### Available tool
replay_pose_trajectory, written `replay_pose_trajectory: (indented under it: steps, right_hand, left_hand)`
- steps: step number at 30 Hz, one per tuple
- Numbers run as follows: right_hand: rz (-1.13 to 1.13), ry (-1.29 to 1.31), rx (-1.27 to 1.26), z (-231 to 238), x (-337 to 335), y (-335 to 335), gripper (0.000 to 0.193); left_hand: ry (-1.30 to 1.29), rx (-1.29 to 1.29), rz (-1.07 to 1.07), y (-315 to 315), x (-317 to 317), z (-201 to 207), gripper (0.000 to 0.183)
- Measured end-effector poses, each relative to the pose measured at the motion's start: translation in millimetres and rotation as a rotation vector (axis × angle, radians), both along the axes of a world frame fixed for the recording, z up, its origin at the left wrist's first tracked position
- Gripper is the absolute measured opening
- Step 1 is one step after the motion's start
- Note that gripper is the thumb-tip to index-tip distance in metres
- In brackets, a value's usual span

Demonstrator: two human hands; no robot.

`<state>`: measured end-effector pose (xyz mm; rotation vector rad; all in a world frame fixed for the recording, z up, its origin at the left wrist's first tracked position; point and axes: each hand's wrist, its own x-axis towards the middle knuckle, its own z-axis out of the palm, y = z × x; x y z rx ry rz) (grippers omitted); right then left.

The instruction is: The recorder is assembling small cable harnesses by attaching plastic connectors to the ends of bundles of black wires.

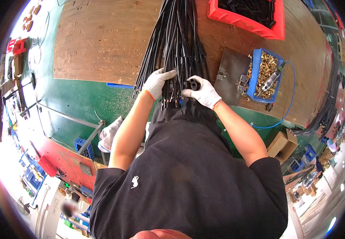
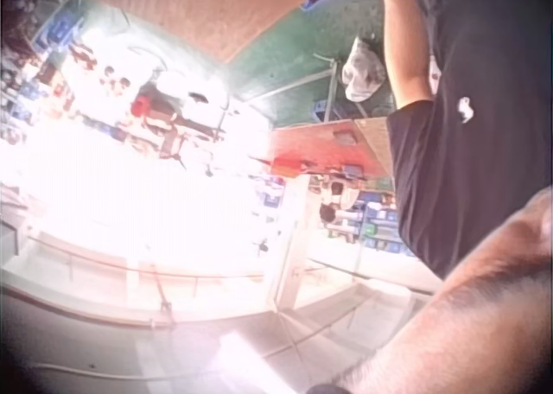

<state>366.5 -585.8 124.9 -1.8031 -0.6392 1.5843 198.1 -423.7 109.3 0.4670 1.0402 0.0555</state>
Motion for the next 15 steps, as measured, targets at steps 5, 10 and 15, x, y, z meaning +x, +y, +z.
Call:
replay_pose_trajectory:
  steps: [5, 10, 15]
  right_hand:
    - [0.058, 0.03, 0.086, 13, 1, -37, 0.047]
    - [0.198, 0.013, 0.069, 26, 3, -53, 0.05]
    - [0.223, -0.01, 0.134, 31, -1, -62, 0.044]
  left_hand:
    - [-0.026, 0.092, -0.033, -14, 12, -1, 0.013]
    - [-0.004, 0.157, 0.024, -27, 20, -7, 0.013]
    - [0.002, 0.178, 0.051, -34, 24, -7, 0.013]
